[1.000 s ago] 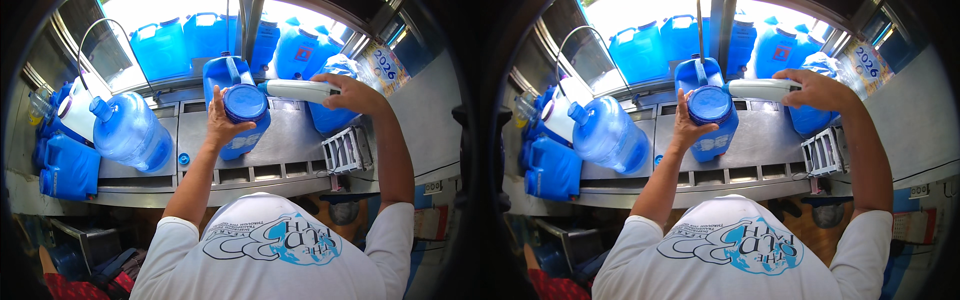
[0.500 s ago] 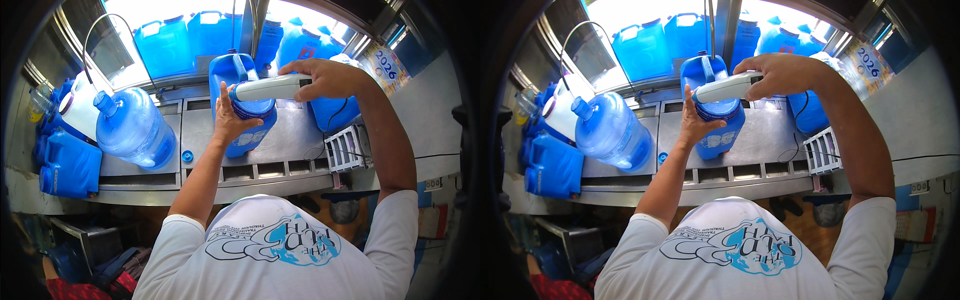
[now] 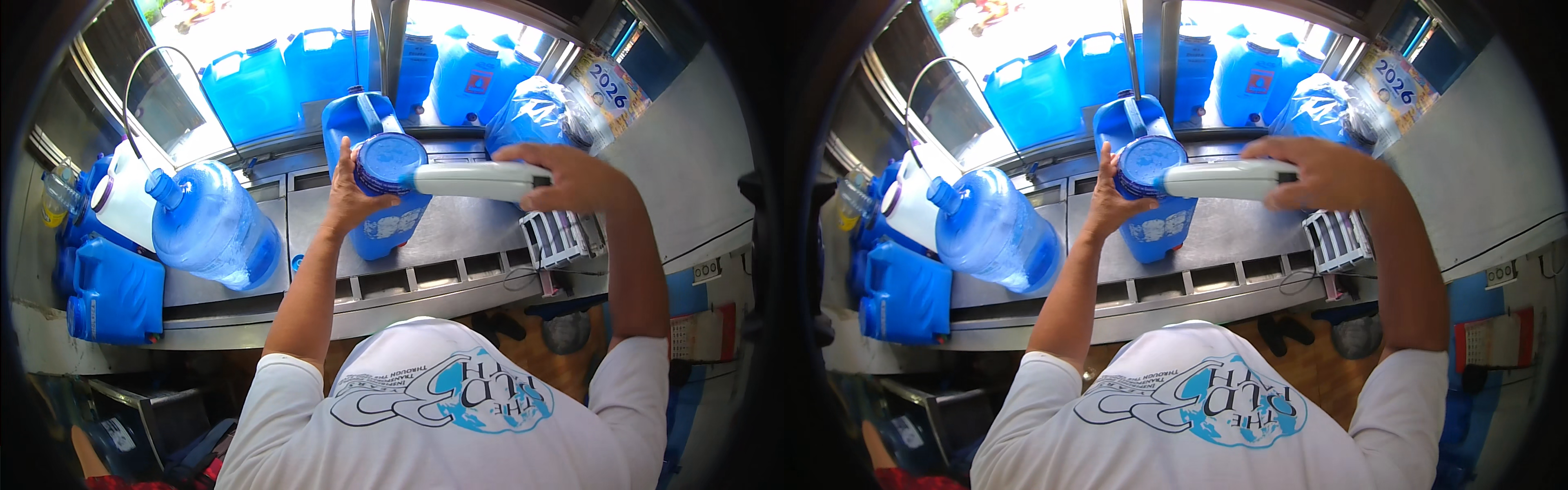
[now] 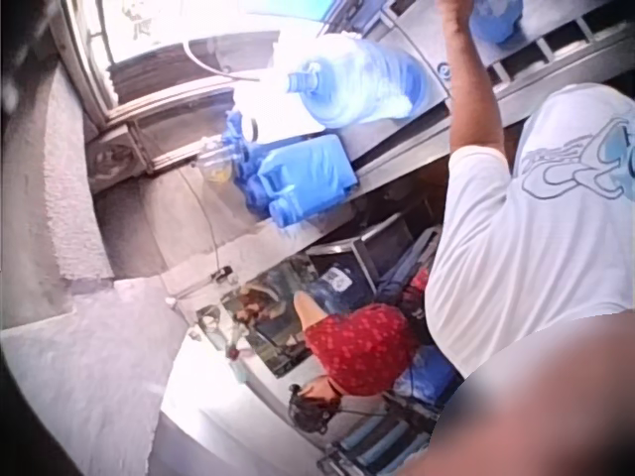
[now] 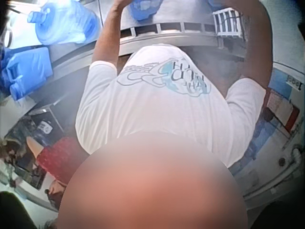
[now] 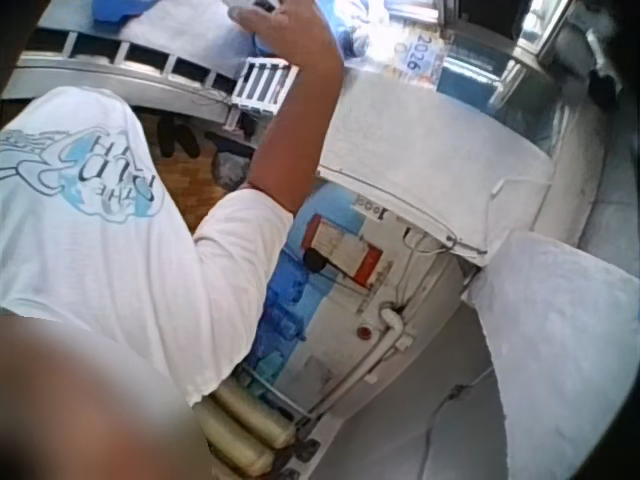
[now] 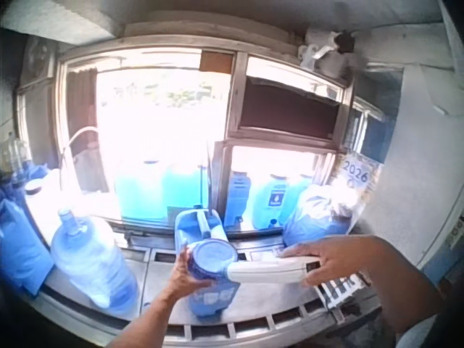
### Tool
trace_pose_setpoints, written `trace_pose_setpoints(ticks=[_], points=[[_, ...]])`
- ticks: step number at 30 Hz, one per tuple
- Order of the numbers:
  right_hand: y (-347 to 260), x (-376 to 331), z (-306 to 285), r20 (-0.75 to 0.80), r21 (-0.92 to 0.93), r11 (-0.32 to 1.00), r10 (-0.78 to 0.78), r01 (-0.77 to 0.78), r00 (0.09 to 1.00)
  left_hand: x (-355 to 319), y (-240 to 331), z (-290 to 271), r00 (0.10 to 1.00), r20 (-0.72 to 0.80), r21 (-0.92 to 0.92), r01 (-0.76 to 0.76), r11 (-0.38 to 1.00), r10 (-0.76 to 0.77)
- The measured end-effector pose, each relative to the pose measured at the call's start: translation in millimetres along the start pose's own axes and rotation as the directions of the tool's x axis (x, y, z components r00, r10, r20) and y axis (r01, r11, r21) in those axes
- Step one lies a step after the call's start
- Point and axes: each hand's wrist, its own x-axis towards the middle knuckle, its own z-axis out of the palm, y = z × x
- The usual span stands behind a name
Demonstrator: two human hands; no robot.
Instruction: The person fills several blue plastic water containers at a service counter. They open container caps, position containers under a water tap, and use a handheld device to treat the water inside. After filling, they close the caps and move the containers aside.
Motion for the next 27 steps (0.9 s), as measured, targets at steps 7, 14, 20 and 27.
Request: trace_pose_setpoints(ticks=[7, 14, 20, 27], points=[[103, -30, 100, -0.186, 0.497, 0.867, 0.064, 0.037, 0.98, 9, 13, -14, 0.997, -0.03, -0.099, 0.063, 0.993, -0.067], [129, -20, 131, -0.233, 0.71, 0.693, 0.06, 0.128, 0.971, -25, 36, -8, 0.982, -0.175, 0.083, 0.09, 0.992, -0.074], [152, -6, 144, -0.282, 0.665, 0.692, -0.114, 0.279, 0.953, -51, 38, 10, 0.964, -0.249, 0.051, 0.108, 0.993, -0.092], [157, 3, 133, -0.233, 0.647, 0.722, -0.119, 0.246, 0.965, -59, 54, 26, 0.95, -0.292, 0.052, 0.134, 0.99, -0.113]])
